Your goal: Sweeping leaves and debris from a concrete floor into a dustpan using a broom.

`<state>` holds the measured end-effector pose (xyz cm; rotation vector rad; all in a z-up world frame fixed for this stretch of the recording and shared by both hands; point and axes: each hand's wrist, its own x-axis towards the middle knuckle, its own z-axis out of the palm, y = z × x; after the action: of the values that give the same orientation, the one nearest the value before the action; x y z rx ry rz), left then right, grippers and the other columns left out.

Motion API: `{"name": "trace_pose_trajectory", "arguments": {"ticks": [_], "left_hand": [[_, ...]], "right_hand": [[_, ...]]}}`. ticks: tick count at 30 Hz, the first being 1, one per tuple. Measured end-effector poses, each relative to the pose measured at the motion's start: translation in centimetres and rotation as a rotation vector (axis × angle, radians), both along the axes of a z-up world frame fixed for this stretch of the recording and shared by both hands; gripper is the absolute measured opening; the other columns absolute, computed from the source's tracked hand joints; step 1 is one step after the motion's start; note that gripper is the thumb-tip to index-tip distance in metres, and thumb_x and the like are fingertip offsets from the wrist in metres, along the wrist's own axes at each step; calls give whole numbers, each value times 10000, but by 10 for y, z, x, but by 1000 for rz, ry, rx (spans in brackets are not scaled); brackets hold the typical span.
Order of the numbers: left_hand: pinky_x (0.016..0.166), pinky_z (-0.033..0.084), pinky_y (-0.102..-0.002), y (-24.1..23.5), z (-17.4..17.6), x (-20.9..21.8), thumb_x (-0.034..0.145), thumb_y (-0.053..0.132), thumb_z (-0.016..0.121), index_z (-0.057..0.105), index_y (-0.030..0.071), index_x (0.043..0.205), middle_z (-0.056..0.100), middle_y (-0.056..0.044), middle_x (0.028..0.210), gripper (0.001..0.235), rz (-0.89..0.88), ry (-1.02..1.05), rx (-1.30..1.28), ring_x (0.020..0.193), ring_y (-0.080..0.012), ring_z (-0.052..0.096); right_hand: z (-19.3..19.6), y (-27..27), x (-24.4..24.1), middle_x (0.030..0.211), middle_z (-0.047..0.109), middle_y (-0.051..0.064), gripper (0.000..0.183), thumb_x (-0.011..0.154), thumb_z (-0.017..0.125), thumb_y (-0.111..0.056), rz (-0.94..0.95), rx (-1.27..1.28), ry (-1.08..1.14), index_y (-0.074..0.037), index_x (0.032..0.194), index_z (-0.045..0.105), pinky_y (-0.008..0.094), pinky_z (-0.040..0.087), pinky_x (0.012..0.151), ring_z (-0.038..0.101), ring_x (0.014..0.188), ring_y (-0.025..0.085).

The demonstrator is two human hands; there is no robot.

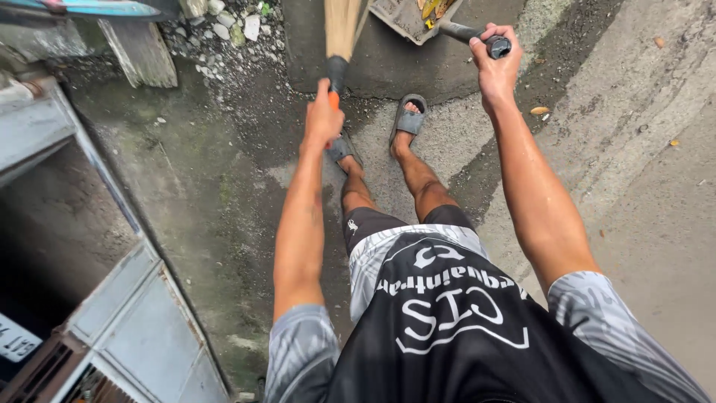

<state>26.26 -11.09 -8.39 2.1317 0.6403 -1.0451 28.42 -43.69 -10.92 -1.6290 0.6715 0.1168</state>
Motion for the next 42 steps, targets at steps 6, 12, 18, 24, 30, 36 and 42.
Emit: {"name": "trace_pose_trajectory", "arguments": {"ticks": [6, 12, 18, 24, 30, 36, 42], "left_hand": [[699, 454, -462, -8, 113, -52, 791, 4, 482, 283, 188, 1477, 604, -220, 1220, 738, -158, -41, -178, 853, -421, 626], [813, 444, -485, 18, 116, 33, 783, 76, 461, 301, 188, 1485, 597, -234, 1228, 729, -123, -53, -88, 1014, -447, 572], [908, 500, -544, 24, -11, 202, 860, 69, 591, 327, 182, 1495, 591, -316, 1216, 696, -337, -184, 7, 1108, -471, 613], [901, 515, -534, 56, -11, 235, 841, 106, 617, 314, 271, 1443, 642, -255, 1138, 694, -560, 10, 1, 1079, -434, 641], [949, 472, -564, 99, 149, 246, 818, 47, 604, 352, 184, 1480, 612, -336, 1165, 722, -453, 132, -169, 1108, -506, 589], [907, 490, -542, 104, 140, 282, 858, 85, 575, 316, 176, 1500, 604, -308, 1200, 698, -384, 72, -94, 1108, -483, 591], [862, 505, -582, 62, 34, 325, 862, 59, 598, 302, 175, 1501, 607, -329, 1131, 714, -567, -145, -101, 1058, -495, 616]], "right_hand": [[7, 4, 6, 1271, 575, 235, 177, 858, 705, -38, -67, -40, 10, -158, 918, 589, 529, 371, 1064, 500, 1284, 356], [8, 0, 8, 1327, 524, 296, 167, 851, 714, -55, -214, 31, 0, -160, 896, 593, 483, 431, 1049, 487, 1298, 398], [-12, 7, 32, 1332, 475, 317, 174, 889, 733, -16, -395, -1, 31, -62, 977, 589, 455, 406, 1040, 454, 1258, 350], [-2, 49, 73, 1393, 423, 329, 161, 923, 718, 10, -508, 16, 67, -54, 979, 581, 481, 362, 1098, 378, 1341, 408], [17, 68, 105, 1349, 481, 285, 167, 883, 722, 5, -644, -33, 32, -67, 929, 579, 345, 506, 921, 511, 1188, 313], [12, 44, 128, 1284, 563, 202, 200, 851, 722, 9, -843, -4, 114, -116, 901, 574, 155, 551, 723, 615, 1000, 176], [26, 3, 127, 1211, 589, 138, 237, 789, 732, 6, -773, -81, 163, -137, 910, 587, 246, 605, 736, 587, 1073, 202]]}}
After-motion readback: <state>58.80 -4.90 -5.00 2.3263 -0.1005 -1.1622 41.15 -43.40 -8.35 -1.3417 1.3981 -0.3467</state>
